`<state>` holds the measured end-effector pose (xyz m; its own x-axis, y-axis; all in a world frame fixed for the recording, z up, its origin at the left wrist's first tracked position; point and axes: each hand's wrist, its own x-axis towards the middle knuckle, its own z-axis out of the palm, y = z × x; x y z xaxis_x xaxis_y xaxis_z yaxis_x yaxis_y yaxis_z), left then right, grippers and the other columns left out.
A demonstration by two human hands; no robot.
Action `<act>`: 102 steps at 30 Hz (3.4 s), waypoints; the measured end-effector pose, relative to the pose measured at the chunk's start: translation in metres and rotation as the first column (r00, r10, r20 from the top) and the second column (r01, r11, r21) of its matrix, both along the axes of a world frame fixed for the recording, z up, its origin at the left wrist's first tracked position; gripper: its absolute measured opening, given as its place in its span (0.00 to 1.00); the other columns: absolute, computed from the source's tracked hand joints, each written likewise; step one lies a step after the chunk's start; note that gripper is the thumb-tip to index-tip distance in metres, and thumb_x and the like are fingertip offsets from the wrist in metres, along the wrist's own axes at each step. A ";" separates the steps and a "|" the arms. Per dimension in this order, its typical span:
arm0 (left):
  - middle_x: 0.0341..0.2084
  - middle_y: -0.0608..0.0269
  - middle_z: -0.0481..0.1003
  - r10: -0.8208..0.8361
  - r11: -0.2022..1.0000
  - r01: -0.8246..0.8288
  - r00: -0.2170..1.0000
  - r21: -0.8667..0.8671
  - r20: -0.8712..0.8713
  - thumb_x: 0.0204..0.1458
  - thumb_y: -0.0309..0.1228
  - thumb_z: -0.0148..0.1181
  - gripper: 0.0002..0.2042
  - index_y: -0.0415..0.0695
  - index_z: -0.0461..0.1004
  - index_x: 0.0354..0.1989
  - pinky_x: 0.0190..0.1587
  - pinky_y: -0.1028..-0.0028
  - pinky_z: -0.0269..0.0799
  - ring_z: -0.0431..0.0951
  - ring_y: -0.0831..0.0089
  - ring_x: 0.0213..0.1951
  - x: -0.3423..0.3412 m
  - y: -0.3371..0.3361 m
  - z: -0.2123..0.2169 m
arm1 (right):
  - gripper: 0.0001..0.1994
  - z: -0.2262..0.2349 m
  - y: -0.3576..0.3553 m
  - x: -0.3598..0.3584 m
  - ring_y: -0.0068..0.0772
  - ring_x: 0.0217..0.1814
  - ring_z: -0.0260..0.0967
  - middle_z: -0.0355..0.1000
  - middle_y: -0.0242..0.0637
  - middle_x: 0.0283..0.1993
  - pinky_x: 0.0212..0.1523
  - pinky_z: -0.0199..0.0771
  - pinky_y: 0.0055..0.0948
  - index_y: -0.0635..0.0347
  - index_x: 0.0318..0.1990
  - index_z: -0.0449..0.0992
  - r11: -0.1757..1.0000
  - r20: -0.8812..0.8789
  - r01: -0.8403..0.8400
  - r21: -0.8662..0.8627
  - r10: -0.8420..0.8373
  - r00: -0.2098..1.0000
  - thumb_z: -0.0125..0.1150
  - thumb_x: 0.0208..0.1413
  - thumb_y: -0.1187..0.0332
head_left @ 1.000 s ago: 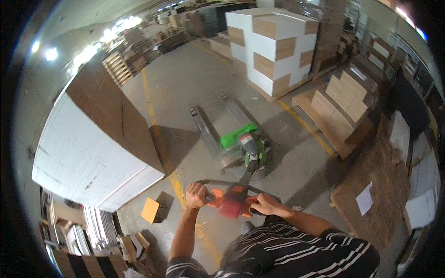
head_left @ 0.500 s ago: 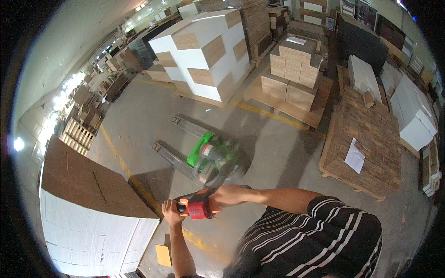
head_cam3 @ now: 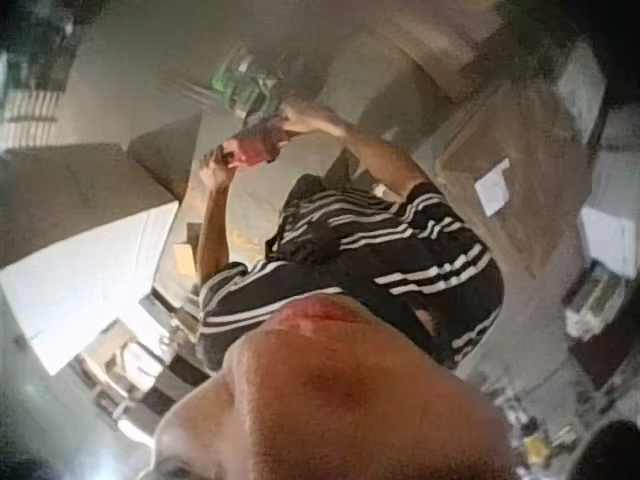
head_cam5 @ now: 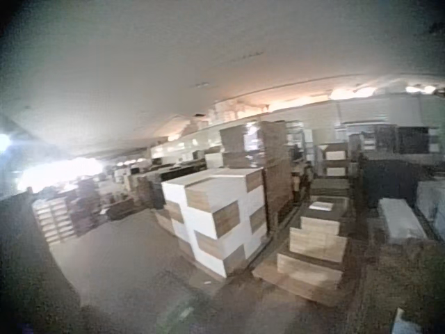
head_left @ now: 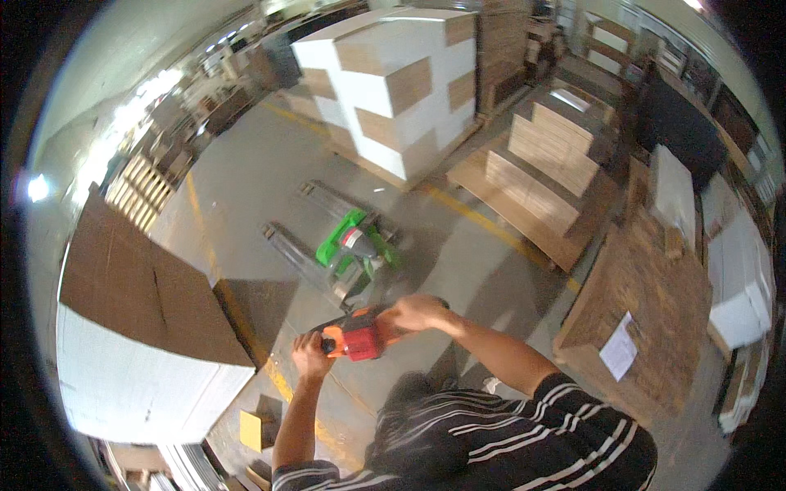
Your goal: The person uses a manual pallet jack to lift and move a large stack of cardboard boxes across a warehouse floor. They navigate the pallet jack through aisles of stacked materials and wooden pallets, repositioning the load to a different area.
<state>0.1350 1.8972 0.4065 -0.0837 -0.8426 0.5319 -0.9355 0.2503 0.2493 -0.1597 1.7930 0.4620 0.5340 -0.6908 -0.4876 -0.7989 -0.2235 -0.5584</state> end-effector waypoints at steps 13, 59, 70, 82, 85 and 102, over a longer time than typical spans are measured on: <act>0.19 0.60 0.72 0.085 0.993 -0.080 0.995 0.089 -0.059 0.36 0.30 0.63 0.08 0.45 0.69 0.19 0.29 0.59 0.70 0.75 0.56 0.25 -0.032 -0.195 0.001 | 0.20 -0.023 -0.203 -0.029 0.51 0.34 0.77 0.78 0.49 0.28 0.43 0.71 0.47 0.52 0.34 0.85 0.815 -0.043 -0.029 -0.578 0.005 0.999 0.57 0.54 0.46; 0.23 0.63 0.77 0.422 0.905 -0.408 0.898 0.124 -0.126 0.32 0.33 0.65 0.11 0.48 0.73 0.27 0.32 0.61 0.72 0.79 0.59 0.29 0.463 -1.095 0.001 | 0.32 -0.020 -1.203 0.532 0.50 0.29 0.76 0.77 0.45 0.24 0.34 0.72 0.47 0.48 0.32 0.85 0.677 -0.107 -0.330 -0.658 0.349 0.931 0.44 0.59 0.33; 0.25 0.65 0.78 0.476 0.873 -0.461 0.876 0.156 -0.073 0.32 0.40 0.69 0.15 0.52 0.76 0.31 0.34 0.61 0.73 0.79 0.61 0.31 0.632 -1.275 -0.012 | 0.40 0.011 -1.393 0.707 0.60 0.36 0.76 0.76 0.54 0.28 0.39 0.74 0.53 0.57 0.30 0.83 0.789 -0.154 -0.439 -0.430 0.415 0.897 0.35 0.60 0.29; 0.21 0.68 0.76 0.511 0.859 -0.506 0.858 0.077 -0.058 0.27 0.35 0.66 0.14 0.52 0.75 0.28 0.30 0.64 0.71 0.78 0.64 0.26 0.811 -1.464 -0.031 | 0.37 0.002 -1.582 0.885 0.65 0.41 0.75 0.77 0.58 0.32 0.43 0.72 0.57 0.55 0.37 0.83 0.785 -0.175 -0.473 -0.400 0.441 0.880 0.34 0.62 0.32; 0.20 0.68 0.74 0.511 0.860 -0.510 0.859 0.035 -0.038 0.26 0.36 0.66 0.14 0.51 0.73 0.26 0.29 0.64 0.69 0.77 0.64 0.25 0.854 -1.520 -0.033 | 0.39 0.005 -1.640 0.927 0.66 0.42 0.75 0.77 0.58 0.32 0.43 0.72 0.57 0.56 0.37 0.83 0.774 -0.170 -0.473 -0.421 0.445 0.879 0.33 0.62 0.31; 0.23 0.58 0.77 0.705 0.671 -0.650 0.708 0.355 -0.037 0.32 0.37 0.66 0.13 0.45 0.73 0.26 0.34 0.58 0.73 0.79 0.55 0.29 1.030 -1.848 -0.028 | 0.37 -0.021 -1.996 1.158 0.63 0.31 0.73 0.73 0.54 0.23 0.32 0.69 0.55 0.58 0.24 0.80 0.657 -0.061 -0.503 -0.562 0.573 0.817 0.38 0.62 0.34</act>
